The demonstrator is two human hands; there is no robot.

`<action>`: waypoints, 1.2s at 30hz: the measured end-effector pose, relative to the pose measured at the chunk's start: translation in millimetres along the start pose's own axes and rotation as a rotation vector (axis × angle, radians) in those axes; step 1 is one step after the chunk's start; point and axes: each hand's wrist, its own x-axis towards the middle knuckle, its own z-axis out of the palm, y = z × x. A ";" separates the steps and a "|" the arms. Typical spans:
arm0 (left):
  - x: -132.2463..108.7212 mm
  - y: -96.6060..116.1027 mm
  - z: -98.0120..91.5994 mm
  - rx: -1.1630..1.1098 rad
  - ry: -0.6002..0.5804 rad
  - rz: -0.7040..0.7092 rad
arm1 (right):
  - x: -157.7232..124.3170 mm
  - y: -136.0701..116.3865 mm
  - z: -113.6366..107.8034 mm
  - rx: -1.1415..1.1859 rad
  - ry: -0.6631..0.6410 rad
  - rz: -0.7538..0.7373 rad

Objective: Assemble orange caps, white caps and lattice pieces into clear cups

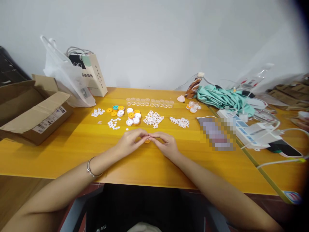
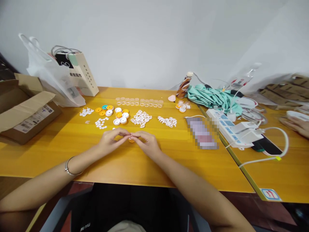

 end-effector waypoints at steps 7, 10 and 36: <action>-3.0 -16.1 -12.0 0.188 -0.246 0.060 | 2.6 13.7 -7.1 -0.125 -0.032 0.056; -8.2 -23.9 -12.6 0.348 -0.304 0.120 | 3.9 21.1 -11.1 -0.204 -0.079 0.009; -11.9 -22.1 -8.2 0.459 -0.398 0.151 | -0.1 31.9 -13.4 -0.444 -0.284 -0.248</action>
